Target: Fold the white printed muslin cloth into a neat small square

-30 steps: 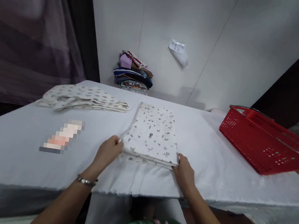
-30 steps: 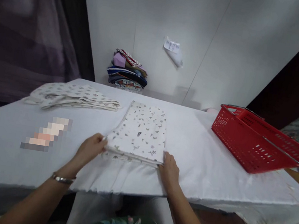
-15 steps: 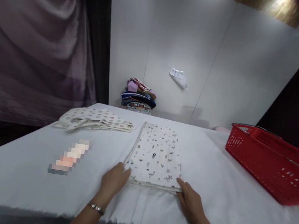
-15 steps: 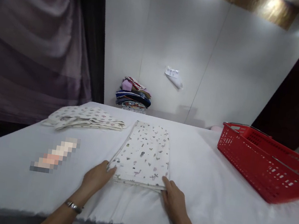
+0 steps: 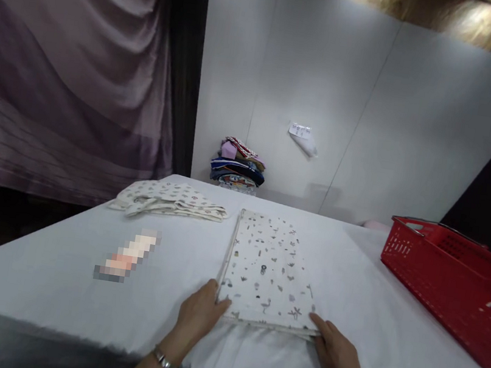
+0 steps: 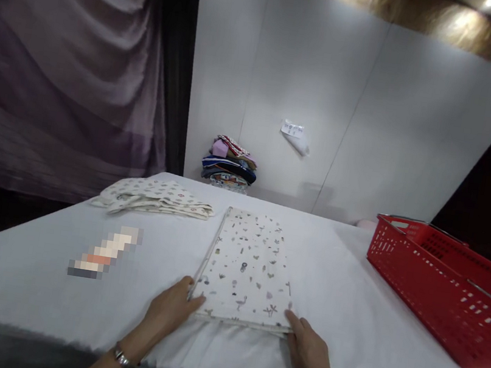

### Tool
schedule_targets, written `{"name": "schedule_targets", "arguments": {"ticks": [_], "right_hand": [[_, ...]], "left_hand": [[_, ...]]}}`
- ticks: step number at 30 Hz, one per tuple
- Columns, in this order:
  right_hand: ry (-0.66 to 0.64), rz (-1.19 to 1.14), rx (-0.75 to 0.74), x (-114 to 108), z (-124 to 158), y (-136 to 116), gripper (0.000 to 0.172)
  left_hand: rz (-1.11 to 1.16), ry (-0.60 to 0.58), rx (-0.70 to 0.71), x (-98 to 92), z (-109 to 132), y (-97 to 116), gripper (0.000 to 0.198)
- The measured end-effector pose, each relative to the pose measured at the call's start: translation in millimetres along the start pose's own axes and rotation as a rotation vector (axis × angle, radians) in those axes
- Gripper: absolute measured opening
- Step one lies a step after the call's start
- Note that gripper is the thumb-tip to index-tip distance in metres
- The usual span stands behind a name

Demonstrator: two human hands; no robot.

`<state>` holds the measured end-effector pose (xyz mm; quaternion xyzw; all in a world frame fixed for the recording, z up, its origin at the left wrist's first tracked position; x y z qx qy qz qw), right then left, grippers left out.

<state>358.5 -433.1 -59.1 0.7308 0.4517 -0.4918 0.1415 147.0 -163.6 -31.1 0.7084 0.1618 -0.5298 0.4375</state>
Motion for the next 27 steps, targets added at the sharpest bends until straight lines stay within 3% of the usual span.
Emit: {"name": "schedule_targets", "arguments": {"ticks": [4, 9, 14, 18, 21, 23, 25, 27], "right_hand": [[0.06, -0.026, -0.008, -9, -4, -5, 0.043], [0.157, -0.014, 0.013, -22, -3, 12, 0.043], [0.038, 0.007, 0.082, -14, 13, 45, 0.045], [-0.038, -0.02, 0.103, -18, 12, 57, 0.05], [-0.007, -0.11, 0.008, -35, -16, 32, 0.054], [0.043, -0.18, -0.049, -45, -48, 3, 0.053], [0.083, -0.223, -0.114, -43, -85, -26, 0.054], [0.062, -0.184, -0.139, -23, -117, -41, 0.057]], "left_hand": [[-0.029, 0.053, 0.032, -1.8, -3, 1, 0.044], [0.069, -0.138, 0.009, 19.4, 12, 13, 0.054], [0.083, -0.186, 0.051, 23.2, 26, 24, 0.055], [0.141, -0.126, 0.03, 6.6, 8, 15, 0.045], [0.135, -0.006, 0.033, -8.1, -21, 22, 0.047], [0.126, 0.101, 0.124, -11.7, -41, 43, 0.052], [0.104, 0.175, 0.264, -4.9, -58, 70, 0.059], [0.037, 0.166, 0.341, 14.2, -70, 86, 0.065]]}}
Point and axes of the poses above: each hand's wrist, its own z-axis away from the middle knuckle, its own x-axis out of the palm, y = z × x, the point moved 8 cm from there along -z, towards the middle knuckle, and after that the axes turned 12 degrees about y, right-handed, at the moved point
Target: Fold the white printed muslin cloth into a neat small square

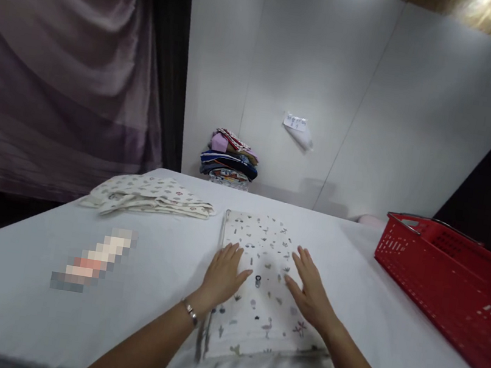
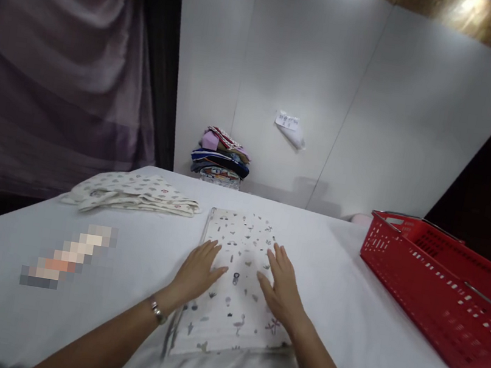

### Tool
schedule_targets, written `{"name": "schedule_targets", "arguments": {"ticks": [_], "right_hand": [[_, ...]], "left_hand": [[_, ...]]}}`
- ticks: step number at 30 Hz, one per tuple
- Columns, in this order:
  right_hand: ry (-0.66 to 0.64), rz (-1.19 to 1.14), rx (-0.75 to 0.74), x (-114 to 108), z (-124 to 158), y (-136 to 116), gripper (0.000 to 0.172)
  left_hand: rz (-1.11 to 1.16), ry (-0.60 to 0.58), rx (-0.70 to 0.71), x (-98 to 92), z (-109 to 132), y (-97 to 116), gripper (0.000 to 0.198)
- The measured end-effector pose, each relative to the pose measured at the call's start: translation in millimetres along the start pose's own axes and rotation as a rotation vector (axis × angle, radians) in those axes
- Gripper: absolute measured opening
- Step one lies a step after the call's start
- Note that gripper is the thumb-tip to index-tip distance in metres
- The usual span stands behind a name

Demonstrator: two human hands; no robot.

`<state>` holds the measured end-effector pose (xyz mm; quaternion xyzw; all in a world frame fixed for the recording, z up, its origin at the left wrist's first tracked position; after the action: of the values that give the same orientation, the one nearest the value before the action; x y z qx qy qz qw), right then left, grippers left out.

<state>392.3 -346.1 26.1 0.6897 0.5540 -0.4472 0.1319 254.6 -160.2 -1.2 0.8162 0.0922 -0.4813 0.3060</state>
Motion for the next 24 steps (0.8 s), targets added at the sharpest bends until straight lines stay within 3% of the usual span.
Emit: {"name": "schedule_targets", "arguments": {"ticks": [2, 5, 8, 11, 15, 18, 21, 24], "right_hand": [[-0.149, 0.097, 0.082, 38, -14, 17, 0.06], [-0.357, 0.186, 0.201, 85, -2, 53, 0.064], [-0.378, 0.193, 0.191, 96, 11, 67, 0.064], [-0.352, 0.2, 0.16, 90, 0, 65, 0.063], [-0.224, 0.224, 0.038, 87, -64, 50, 0.066], [-0.203, 0.231, 0.044, 108, -110, 55, 0.068], [-0.302, 0.207, 0.142, 143, -127, 76, 0.068], [-0.337, 0.085, 0.231, 166, -124, 97, 0.065]], "left_hand": [[-0.065, -0.097, -0.015, 25.1, -3, -5, 0.069], [-0.104, -0.179, -0.054, 45.8, 3, -22, 0.071], [-0.105, -0.171, -0.055, 47.7, 8, -32, 0.071], [-0.086, -0.194, -0.082, 47.1, 4, -34, 0.071], [-0.101, -0.075, -0.073, 37.7, -37, -32, 0.067], [-0.139, -0.001, -0.024, 40.9, -80, -32, 0.065], [-0.168, -0.068, -0.081, 61.9, -107, -47, 0.067], [-0.139, -0.123, -0.13, 78.6, -114, -62, 0.07]]}}
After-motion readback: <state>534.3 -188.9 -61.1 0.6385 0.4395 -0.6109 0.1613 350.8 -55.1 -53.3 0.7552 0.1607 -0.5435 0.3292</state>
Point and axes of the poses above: each hand's wrist, its own z-axis away from the middle knuckle, its own x-axis out of the palm, y = z × x, the point moved 8 cm from there along -z, towards the middle knuckle, and after that the axes turned 12 degrees about y, right-handed, at the moved point
